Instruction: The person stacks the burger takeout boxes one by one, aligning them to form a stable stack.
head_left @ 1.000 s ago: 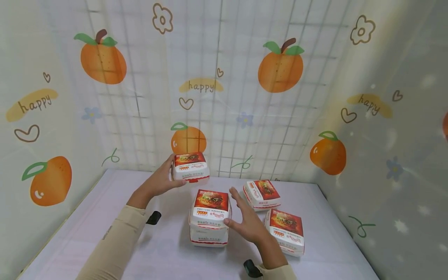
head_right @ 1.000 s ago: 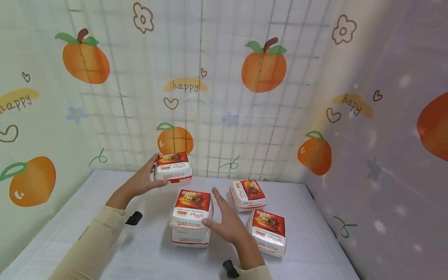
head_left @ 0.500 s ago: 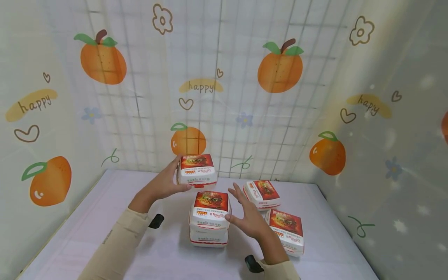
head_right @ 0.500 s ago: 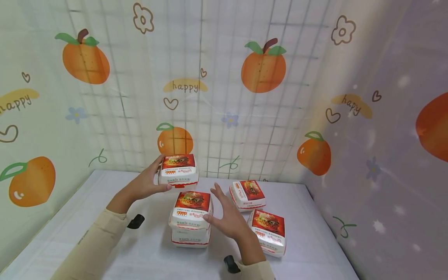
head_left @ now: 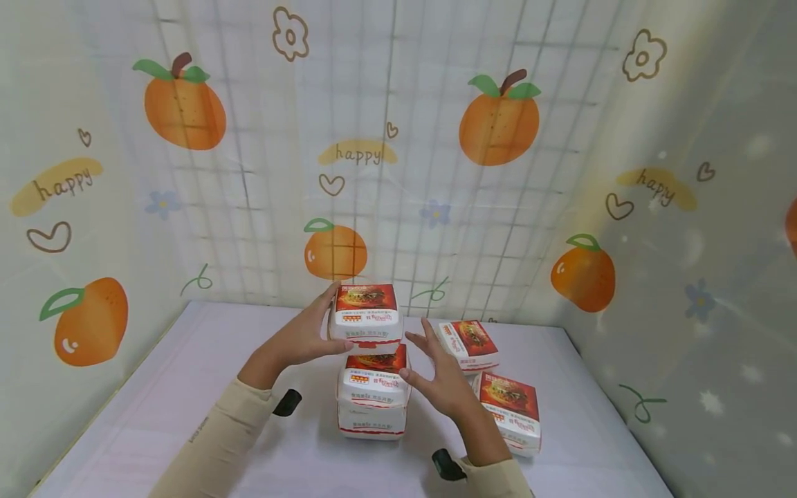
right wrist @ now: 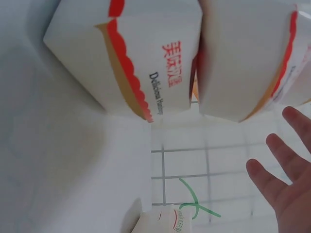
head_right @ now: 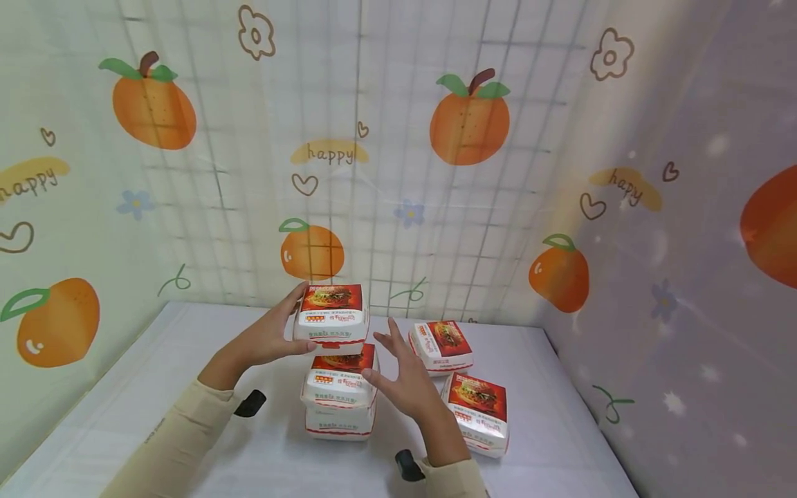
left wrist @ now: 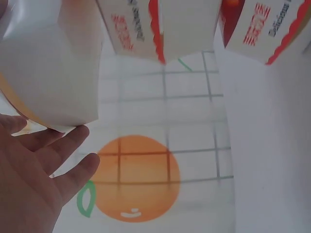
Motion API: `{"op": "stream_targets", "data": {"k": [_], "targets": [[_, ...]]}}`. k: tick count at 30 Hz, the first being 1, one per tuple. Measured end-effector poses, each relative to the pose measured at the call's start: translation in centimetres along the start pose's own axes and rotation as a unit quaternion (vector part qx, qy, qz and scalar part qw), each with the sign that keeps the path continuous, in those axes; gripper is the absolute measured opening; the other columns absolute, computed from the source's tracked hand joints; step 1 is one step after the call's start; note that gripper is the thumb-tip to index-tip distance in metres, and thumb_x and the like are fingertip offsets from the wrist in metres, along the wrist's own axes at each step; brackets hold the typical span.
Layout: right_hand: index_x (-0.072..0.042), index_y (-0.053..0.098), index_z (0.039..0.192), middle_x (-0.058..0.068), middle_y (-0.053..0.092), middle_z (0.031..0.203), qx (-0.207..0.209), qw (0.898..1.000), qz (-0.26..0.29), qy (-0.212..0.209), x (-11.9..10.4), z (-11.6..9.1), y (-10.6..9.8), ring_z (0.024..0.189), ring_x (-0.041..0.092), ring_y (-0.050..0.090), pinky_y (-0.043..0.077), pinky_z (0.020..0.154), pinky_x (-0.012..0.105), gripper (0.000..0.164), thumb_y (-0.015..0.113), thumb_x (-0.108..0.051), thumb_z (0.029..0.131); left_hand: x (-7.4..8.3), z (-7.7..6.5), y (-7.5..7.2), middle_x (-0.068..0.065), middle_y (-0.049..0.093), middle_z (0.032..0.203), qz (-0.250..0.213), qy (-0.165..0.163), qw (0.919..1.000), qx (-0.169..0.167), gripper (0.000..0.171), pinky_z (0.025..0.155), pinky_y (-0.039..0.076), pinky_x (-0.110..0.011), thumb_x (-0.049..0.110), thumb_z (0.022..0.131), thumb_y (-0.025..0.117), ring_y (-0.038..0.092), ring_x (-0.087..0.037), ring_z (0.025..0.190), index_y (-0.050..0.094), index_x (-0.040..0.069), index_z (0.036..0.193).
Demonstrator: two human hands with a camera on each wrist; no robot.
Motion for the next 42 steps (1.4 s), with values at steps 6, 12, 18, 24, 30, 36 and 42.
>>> {"op": "stream_targets", "data": {"k": [6, 12, 18, 24, 30, 36, 42], "targets": [[-0.041, 0.005, 0.155, -0.001, 0.047, 0.146, -0.001, 1.000, -0.002, 0.015, 0.0, 0.2, 0.1, 0.140, 0.029, 0.031, 0.024, 0.102, 0.070, 0.093, 0.066, -0.057, 0.086, 0.8, -0.3, 1.0, 0.008, 0.029, 0.150, 0.007, 0.005, 0.9999, -0.006, 0.114, 0.104, 0.036, -0.053, 0.062, 0.070, 0.078, 0.035, -0.016, 0.130, 0.006, 0.036, 0.155], [-0.046, 0.007, 0.154, 0.001, 0.045, 0.147, 0.000, 1.000, 0.002, 0.024, -0.4, 0.2, -0.2, 0.139, 0.032, 0.032, 0.025, 0.101, 0.072, 0.088, 0.062, -0.060, 0.086, 1.9, -0.7, 1.2, 0.007, 0.029, 0.151, 0.032, 0.005, 0.9995, -0.003, 0.116, 0.102, 0.038, -0.054, 0.064, 0.070, 0.076, 0.037, -0.017, 0.129, 0.009, 0.027, 0.157], [-0.049, 0.015, 0.152, 0.001, 0.047, 0.146, 0.007, 1.000, -0.007, 0.019, -0.5, 0.0, -0.4, 0.141, 0.032, 0.030, 0.026, 0.101, 0.070, 0.078, 0.058, -0.062, 0.088, 2.5, -0.9, 1.4, 0.006, 0.028, 0.153, 0.040, 0.009, 0.9991, -0.003, 0.117, 0.102, 0.038, -0.055, 0.066, 0.070, 0.075, 0.036, -0.017, 0.131, 0.009, 0.025, 0.157], [-0.043, 0.024, 0.153, -0.002, 0.041, 0.149, 0.017, 1.000, -0.008, 0.004, -0.4, -0.1, -0.6, 0.143, 0.033, 0.023, 0.025, 0.103, 0.069, 0.075, 0.060, -0.059, 0.088, 2.8, -1.1, 1.6, 0.005, 0.032, 0.150, 0.031, 0.020, 0.9993, -0.003, 0.117, 0.100, 0.040, -0.052, 0.065, 0.069, 0.076, 0.040, -0.017, 0.127, 0.008, 0.029, 0.157], [-0.039, 0.033, 0.151, -0.004, 0.040, 0.150, 0.025, 1.000, -0.005, -0.004, -0.5, -0.5, -1.0, 0.140, 0.033, 0.029, 0.027, 0.104, 0.065, 0.073, 0.066, -0.054, 0.087, 3.0, -1.5, 1.8, 0.006, 0.028, 0.154, 0.043, 0.018, 0.9989, 0.003, 0.117, 0.101, 0.038, -0.056, 0.067, 0.069, 0.075, 0.034, -0.018, 0.133, 0.010, 0.028, 0.157], [-0.039, 0.038, 0.149, -0.001, 0.041, 0.149, 0.030, 0.999, -0.012, 0.009, -0.5, -0.8, -1.4, 0.141, 0.034, 0.029, 0.028, 0.102, 0.067, 0.077, 0.070, -0.057, 0.081, 3.1, -1.9, 2.0, 0.011, 0.026, 0.154, 0.049, 0.011, 0.9987, 0.010, 0.115, 0.100, 0.039, -0.056, 0.069, 0.068, 0.074, 0.033, -0.015, 0.134, 0.011, 0.032, 0.156], [-0.037, 0.042, 0.148, -0.006, 0.043, 0.148, 0.028, 0.999, 0.000, 0.028, -0.3, -1.2, -1.3, 0.141, 0.031, 0.028, 0.028, 0.101, 0.068, 0.079, 0.072, -0.059, 0.078, 3.3, -2.3, 2.1, 0.012, 0.026, 0.154, 0.046, 0.011, 0.9988, 0.016, 0.115, 0.099, 0.040, -0.057, 0.070, 0.066, 0.075, 0.033, -0.015, 0.134, 0.013, 0.033, 0.156]]}}
Point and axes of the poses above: each hand's wrist, its own z-axis towards the middle knuckle, its own y-axis out of the palm, x = y × z, the point moved 8 cm from there along z, towards the middle knuckle
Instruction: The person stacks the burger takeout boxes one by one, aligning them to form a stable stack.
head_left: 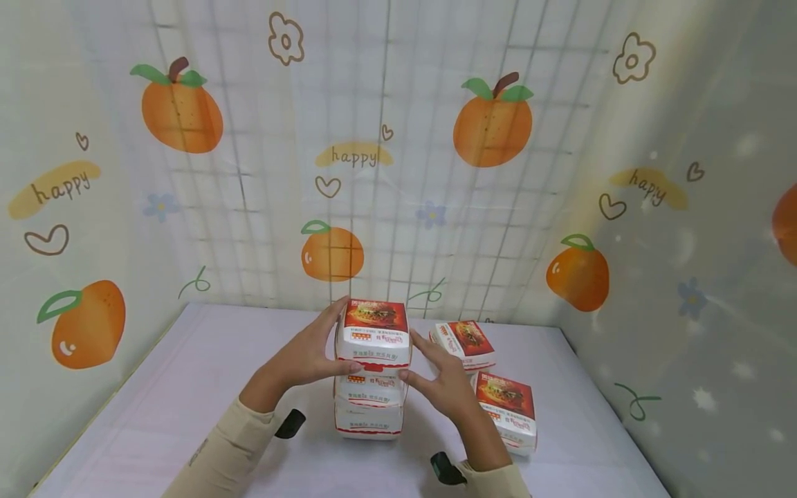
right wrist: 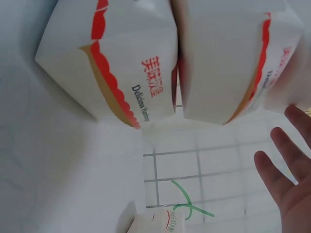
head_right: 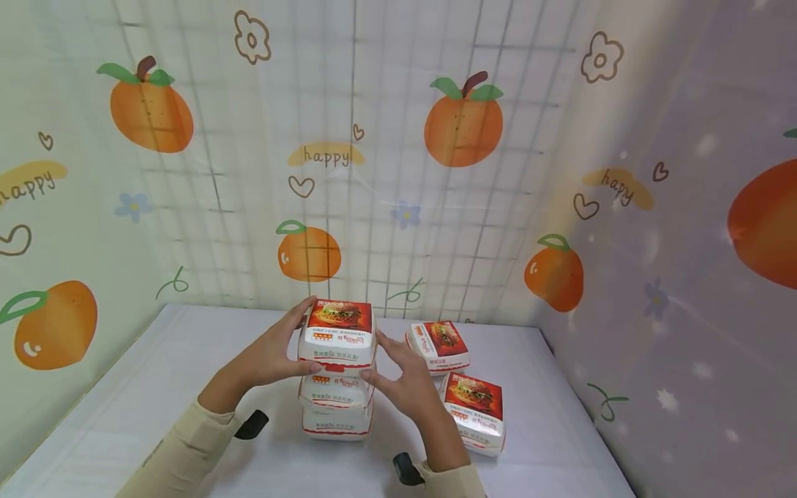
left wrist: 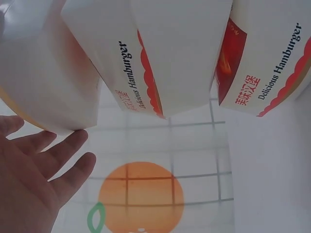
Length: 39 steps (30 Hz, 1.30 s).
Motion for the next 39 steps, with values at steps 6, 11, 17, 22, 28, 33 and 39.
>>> {"op": "stream_targets", "data": {"k": [6, 11, 17, 22, 28, 33, 39], "targets": [[-0.037, 0.047, 0.144, -0.005, 0.049, 0.143, 0.011, 1.000, 0.005, -0.010, -0.3, -0.3, -0.1, 0.138, 0.029, 0.035, 0.030, 0.101, 0.066, 0.077, 0.076, -0.057, 0.075, -0.2, -0.4, 0.0, 0.008, 0.027, 0.155, 0.001, 0.003, 1.0000, 0.007, 0.115, 0.099, 0.038, -0.060, 0.069, 0.067, 0.075, 0.032, -0.018, 0.137, 0.016, 0.028, 0.156], [-0.035, 0.049, 0.144, -0.005, 0.052, 0.141, 0.015, 1.000, 0.003, -0.016, -0.2, -0.2, -0.2, 0.138, 0.028, 0.036, 0.030, 0.102, 0.066, 0.078, 0.077, -0.058, 0.075, -0.4, -0.4, 0.0, 0.007, 0.030, 0.154, 0.001, 0.007, 0.9999, 0.009, 0.113, 0.098, 0.039, -0.060, 0.068, 0.067, 0.076, 0.036, -0.021, 0.135, 0.017, 0.030, 0.156], [-0.030, 0.050, 0.144, -0.004, 0.051, 0.142, 0.018, 1.000, 0.009, -0.020, 0.0, -0.1, -0.3, 0.138, 0.028, 0.036, 0.029, 0.103, 0.066, 0.079, 0.077, -0.057, 0.075, -0.7, -0.1, 0.4, 0.010, 0.029, 0.153, 0.008, 0.013, 0.9999, 0.001, 0.113, 0.098, 0.041, -0.058, 0.069, 0.068, 0.074, 0.038, -0.019, 0.132, 0.015, 0.032, 0.156], [-0.030, 0.050, 0.144, -0.004, 0.050, 0.143, 0.015, 1.000, 0.019, -0.016, 0.1, -0.2, -0.3, 0.138, 0.028, 0.035, 0.027, 0.104, 0.065, 0.079, 0.077, -0.057, 0.074, -0.9, -0.2, 0.7, 0.010, 0.029, 0.153, 0.010, 0.004, 0.9999, -0.006, 0.113, 0.098, 0.040, -0.058, 0.070, 0.068, 0.074, 0.037, -0.018, 0.134, 0.014, 0.033, 0.156], [-0.030, 0.049, 0.145, -0.006, 0.048, 0.144, 0.013, 1.000, 0.021, -0.006, 0.2, -0.4, -0.2, 0.140, 0.025, 0.032, 0.027, 0.104, 0.066, 0.083, 0.078, -0.058, 0.072, -1.1, -0.5, 1.0, 0.010, 0.025, 0.156, 0.018, -0.005, 0.9998, -0.008, 0.112, 0.100, 0.038, -0.060, 0.069, 0.068, 0.074, 0.033, -0.019, 0.137, 0.013, 0.035, 0.156], [-0.028, 0.048, 0.145, -0.005, 0.050, 0.143, 0.015, 1.000, 0.023, -0.004, 0.5, -0.5, -0.2, 0.141, 0.025, 0.031, 0.028, 0.104, 0.065, 0.083, 0.079, -0.056, 0.074, -1.1, -0.6, 1.2, 0.012, 0.024, 0.156, 0.024, -0.008, 0.9997, -0.003, 0.115, 0.098, 0.040, -0.059, 0.071, 0.066, 0.073, 0.036, -0.020, 0.135, 0.013, 0.034, 0.156], [-0.029, 0.047, 0.146, -0.005, 0.052, 0.141, 0.012, 0.999, 0.028, -0.012, 0.7, -0.5, -0.2, 0.140, 0.026, 0.032, 0.030, 0.102, 0.065, 0.079, 0.076, -0.055, 0.077, -1.3, -0.7, 1.2, 0.013, 0.024, 0.155, 0.022, -0.006, 0.9997, 0.001, 0.116, 0.097, 0.041, -0.058, 0.072, 0.066, 0.073, 0.037, -0.019, 0.133, 0.014, 0.031, 0.157]]}}
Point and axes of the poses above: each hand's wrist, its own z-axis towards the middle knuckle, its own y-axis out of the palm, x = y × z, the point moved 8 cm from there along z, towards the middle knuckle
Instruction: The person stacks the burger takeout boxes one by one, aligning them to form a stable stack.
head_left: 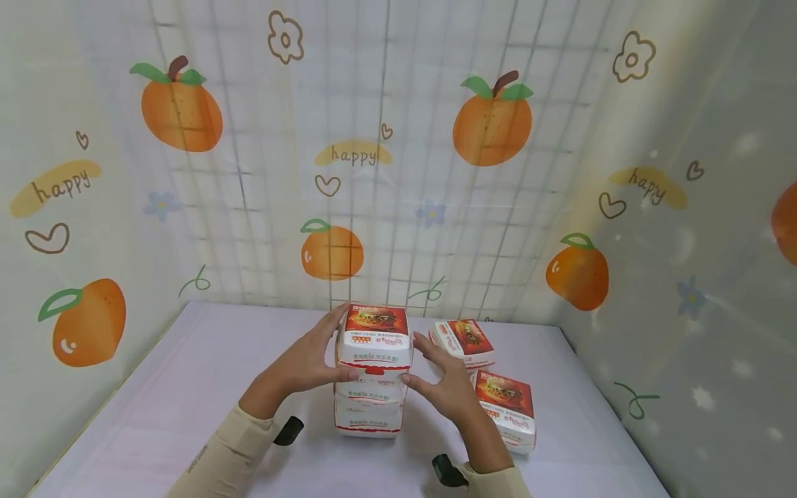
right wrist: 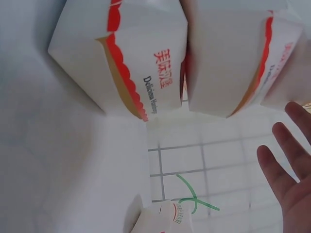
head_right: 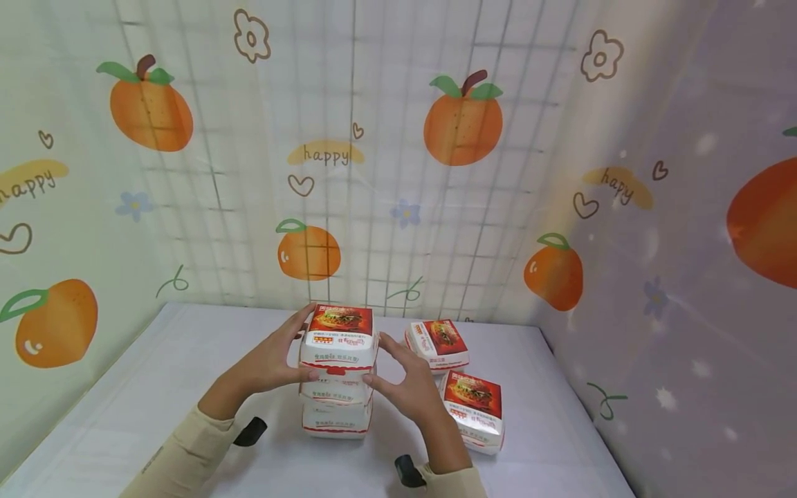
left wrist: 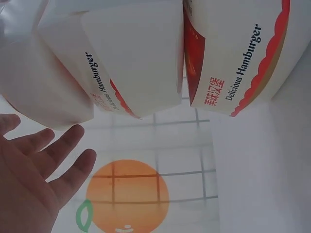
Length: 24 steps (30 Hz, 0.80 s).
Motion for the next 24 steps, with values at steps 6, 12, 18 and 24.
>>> {"op": "stream_targets", "data": {"k": [6, 12, 18, 24], "targets": [[-0.026, 0.051, 0.143, -0.007, 0.051, 0.142, 0.002, 1.000, -0.002, -0.028, -0.1, -0.1, -0.3, 0.137, 0.023, 0.038, 0.034, 0.102, 0.062, 0.075, 0.076, -0.053, 0.079, -0.1, -0.4, -0.2, 0.011, 0.023, 0.156, -0.014, -0.002, 0.9999, -0.003, 0.113, 0.098, 0.038, -0.062, 0.070, 0.067, 0.074, 0.034, -0.021, 0.136, 0.013, 0.035, 0.156], [-0.024, 0.050, 0.144, -0.003, 0.052, 0.141, 0.008, 0.999, -0.001, -0.046, 0.3, -0.2, -1.6, 0.133, 0.024, 0.043, 0.036, 0.101, 0.061, 0.073, 0.078, -0.045, 0.080, 0.0, -0.5, -0.5, 0.014, 0.022, 0.155, -0.012, 0.006, 0.9999, 0.007, 0.112, 0.098, 0.038, -0.061, 0.071, 0.068, 0.073, 0.034, -0.020, 0.136, 0.014, 0.035, 0.156], [-0.031, 0.052, 0.142, -0.005, 0.052, 0.141, -0.005, 0.999, -0.029, 0.022, 2.6, -0.2, -3.4, 0.127, 0.029, 0.050, 0.040, 0.096, 0.063, 0.066, 0.076, -0.046, 0.082, 0.2, -0.6, -0.7, 0.016, 0.021, 0.155, -0.018, 0.026, 0.9995, 0.008, 0.110, 0.102, 0.034, -0.061, 0.068, 0.070, 0.074, 0.026, -0.015, 0.140, 0.015, 0.035, 0.156], [-0.028, 0.052, 0.143, 0.009, 0.051, 0.141, -0.055, 0.990, -0.086, 0.092, 5.0, 0.0, -5.6, 0.128, 0.035, 0.045, 0.039, 0.094, 0.066, 0.065, 0.072, -0.048, 0.085, 0.4, -0.7, -0.7, 0.013, 0.020, 0.157, -0.017, 0.038, 0.9992, 0.003, 0.113, 0.104, 0.031, -0.060, 0.067, 0.068, 0.076, 0.023, -0.017, 0.142, 0.014, 0.033, 0.156]]}}
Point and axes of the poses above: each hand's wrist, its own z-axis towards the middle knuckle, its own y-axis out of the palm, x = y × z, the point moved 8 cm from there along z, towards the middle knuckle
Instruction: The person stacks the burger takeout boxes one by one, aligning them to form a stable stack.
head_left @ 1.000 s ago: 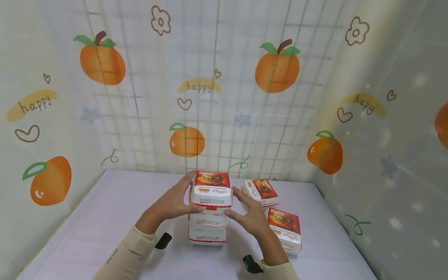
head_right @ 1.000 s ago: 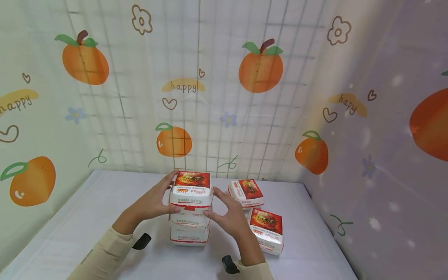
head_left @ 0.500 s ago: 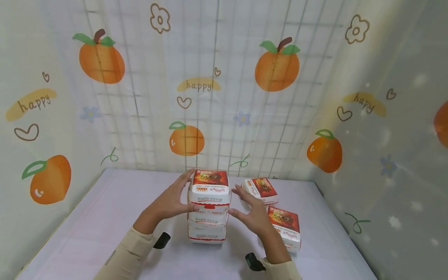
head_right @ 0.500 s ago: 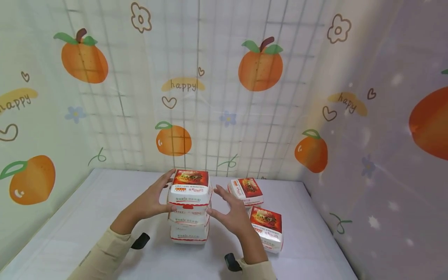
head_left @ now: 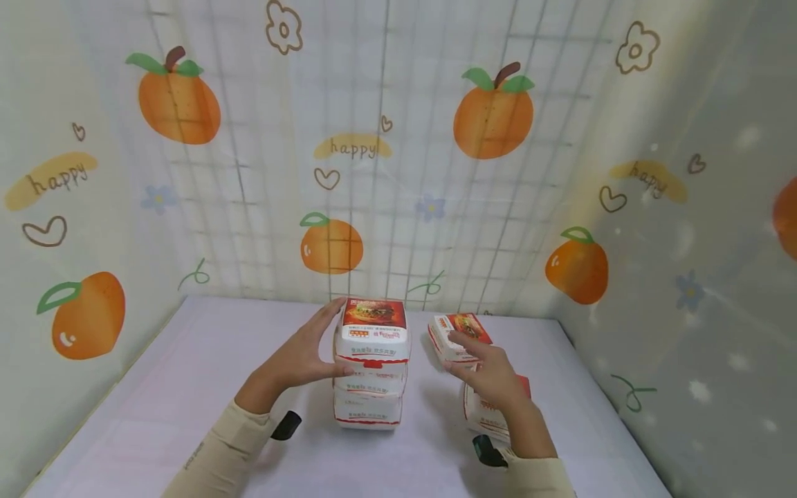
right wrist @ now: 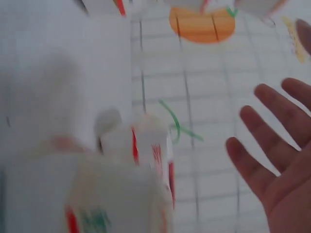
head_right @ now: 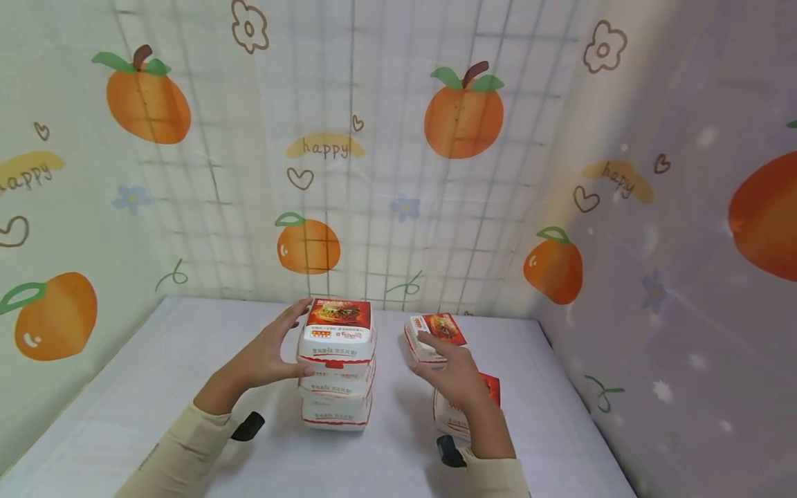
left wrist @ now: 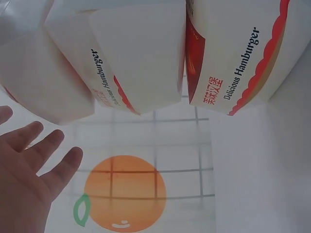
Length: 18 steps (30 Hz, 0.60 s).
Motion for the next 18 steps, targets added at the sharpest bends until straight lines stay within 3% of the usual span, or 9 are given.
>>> {"op": "stream_targets", "data": {"k": [8, 12, 15, 18], "targets": [[-0.030, 0.049, 0.144, 0.017, 0.045, 0.145, -0.053, 0.996, -0.037, 0.058, 3.5, 0.0, -1.2, 0.132, 0.042, 0.038, 0.032, 0.098, 0.069, 0.070, 0.071, -0.054, 0.082, 0.1, 0.0, -0.1, 0.014, 0.019, 0.157, -0.020, 0.010, 0.9997, -0.001, 0.112, 0.103, 0.031, -0.062, 0.063, 0.070, 0.078, 0.022, -0.017, 0.142, 0.014, 0.033, 0.156], [-0.024, 0.058, 0.136, 0.016, 0.044, 0.146, -0.067, 0.994, -0.054, 0.072, 5.0, -0.2, -1.5, 0.135, 0.043, 0.032, 0.027, 0.100, 0.070, 0.064, 0.075, -0.050, 0.080, 0.0, 0.0, 0.0, 0.017, 0.019, 0.156, -0.021, 0.010, 0.9997, -0.002, 0.111, 0.103, 0.032, -0.060, 0.063, 0.069, 0.078, 0.022, -0.015, 0.142, 0.015, 0.035, 0.156], [-0.020, 0.066, 0.126, 0.015, 0.044, 0.146, -0.098, 0.989, -0.070, 0.084, 5.9, -0.4, -1.4, 0.138, 0.045, 0.026, 0.021, 0.100, 0.073, 0.058, 0.079, -0.046, 0.076, 0.1, 0.1, 0.1, 0.018, 0.018, 0.156, -0.021, 0.015, 0.9996, -0.006, 0.112, 0.104, 0.032, -0.058, 0.063, 0.069, 0.078, 0.022, -0.013, 0.142, 0.015, 0.030, 0.156], [-0.021, 0.068, 0.124, 0.018, 0.044, 0.146, -0.134, 0.982, -0.082, 0.104, 6.7, -0.5, -1.0, 0.138, 0.049, 0.022, 0.017, 0.098, 0.076, 0.063, 0.083, -0.048, 0.070, 0.3, 0.3, 0.2, 0.015, 0.017, 0.157, -0.018, 0.025, 0.9995, -0.008, 0.113, 0.105, 0.031, -0.058, 0.062, 0.070, 0.077, 0.021, -0.015, 0.142, 0.014, 0.026, 0.157]]}}
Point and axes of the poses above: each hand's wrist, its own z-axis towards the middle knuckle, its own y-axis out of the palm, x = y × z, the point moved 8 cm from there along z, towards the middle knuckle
